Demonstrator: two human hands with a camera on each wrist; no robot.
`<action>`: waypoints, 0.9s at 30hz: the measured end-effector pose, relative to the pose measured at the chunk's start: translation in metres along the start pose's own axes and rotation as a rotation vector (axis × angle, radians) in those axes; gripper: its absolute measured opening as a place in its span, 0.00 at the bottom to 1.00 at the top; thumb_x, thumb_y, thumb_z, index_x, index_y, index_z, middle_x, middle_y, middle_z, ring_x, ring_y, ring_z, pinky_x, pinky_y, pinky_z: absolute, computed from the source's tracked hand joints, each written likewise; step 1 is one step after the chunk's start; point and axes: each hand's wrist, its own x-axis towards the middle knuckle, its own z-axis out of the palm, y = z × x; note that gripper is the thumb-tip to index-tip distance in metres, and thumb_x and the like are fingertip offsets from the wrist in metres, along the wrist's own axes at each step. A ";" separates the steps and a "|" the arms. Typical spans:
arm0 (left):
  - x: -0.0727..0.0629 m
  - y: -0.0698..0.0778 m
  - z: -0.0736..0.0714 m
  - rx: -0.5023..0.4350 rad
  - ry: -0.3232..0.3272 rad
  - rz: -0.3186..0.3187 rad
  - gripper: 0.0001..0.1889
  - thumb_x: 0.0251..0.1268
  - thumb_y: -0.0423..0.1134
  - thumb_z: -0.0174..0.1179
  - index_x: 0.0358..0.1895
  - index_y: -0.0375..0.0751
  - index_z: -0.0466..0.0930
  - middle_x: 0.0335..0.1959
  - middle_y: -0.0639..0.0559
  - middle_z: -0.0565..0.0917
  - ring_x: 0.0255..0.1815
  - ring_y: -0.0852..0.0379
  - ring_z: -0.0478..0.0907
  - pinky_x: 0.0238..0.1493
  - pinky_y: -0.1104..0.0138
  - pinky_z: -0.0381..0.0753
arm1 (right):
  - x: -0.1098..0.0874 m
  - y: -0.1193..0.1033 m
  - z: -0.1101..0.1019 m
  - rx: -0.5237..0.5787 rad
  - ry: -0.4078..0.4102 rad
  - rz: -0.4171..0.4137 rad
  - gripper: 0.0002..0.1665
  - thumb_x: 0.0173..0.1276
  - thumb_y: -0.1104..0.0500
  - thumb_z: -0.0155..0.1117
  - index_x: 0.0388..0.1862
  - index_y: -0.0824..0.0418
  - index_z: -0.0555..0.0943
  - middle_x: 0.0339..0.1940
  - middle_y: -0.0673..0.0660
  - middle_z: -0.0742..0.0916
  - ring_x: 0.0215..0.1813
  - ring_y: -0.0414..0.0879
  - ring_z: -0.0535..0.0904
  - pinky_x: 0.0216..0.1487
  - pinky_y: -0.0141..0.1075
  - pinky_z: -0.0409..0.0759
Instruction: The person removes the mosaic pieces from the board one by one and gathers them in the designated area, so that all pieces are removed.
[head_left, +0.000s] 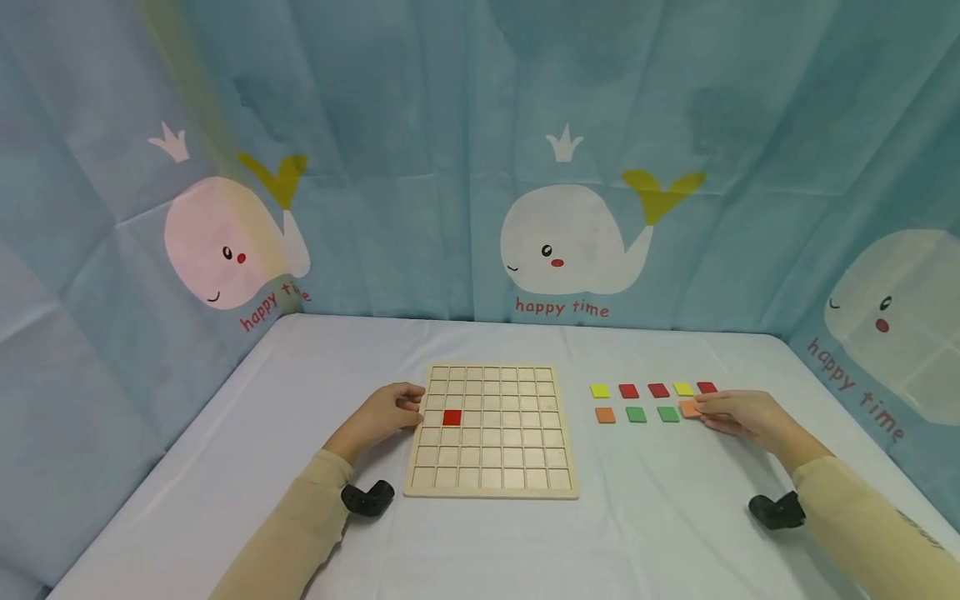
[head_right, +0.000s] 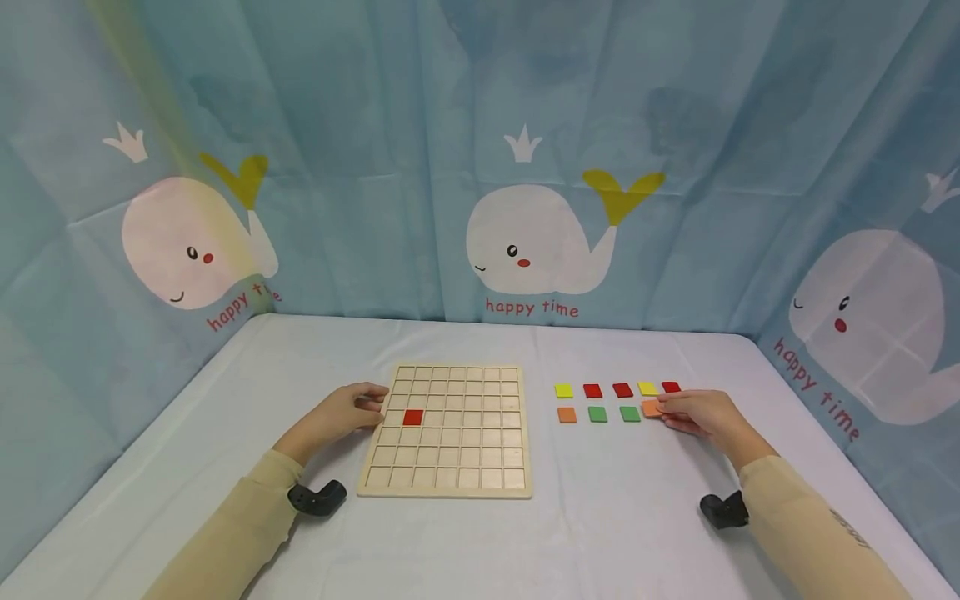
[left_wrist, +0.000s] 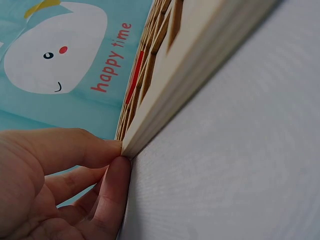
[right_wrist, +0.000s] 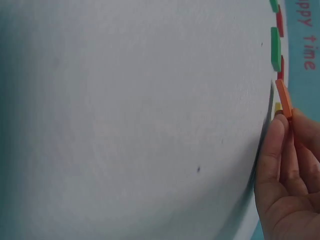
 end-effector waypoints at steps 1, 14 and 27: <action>0.000 0.000 0.000 0.000 0.001 -0.002 0.27 0.58 0.29 0.62 0.64 0.31 0.73 0.51 0.41 0.79 0.47 0.52 0.76 0.39 0.66 0.79 | 0.001 0.001 -0.001 -0.009 0.002 -0.001 0.44 0.68 0.54 0.68 0.73 0.77 0.62 0.30 0.41 0.84 0.33 0.36 0.84 0.41 0.28 0.84; 0.002 0.000 0.000 0.004 -0.001 0.003 0.28 0.58 0.29 0.62 0.64 0.30 0.73 0.51 0.40 0.79 0.47 0.52 0.75 0.40 0.67 0.79 | 0.002 -0.003 -0.003 -0.150 0.031 -0.042 0.34 0.70 0.57 0.65 0.65 0.80 0.69 0.32 0.45 0.86 0.32 0.35 0.83 0.38 0.28 0.83; 0.003 -0.002 0.000 0.014 0.015 -0.002 0.27 0.57 0.29 0.62 0.64 0.31 0.74 0.50 0.42 0.80 0.46 0.53 0.75 0.39 0.67 0.79 | -0.001 -0.006 0.004 -0.238 0.130 -0.001 0.34 0.69 0.55 0.65 0.62 0.79 0.71 0.26 0.50 0.86 0.28 0.40 0.83 0.36 0.29 0.83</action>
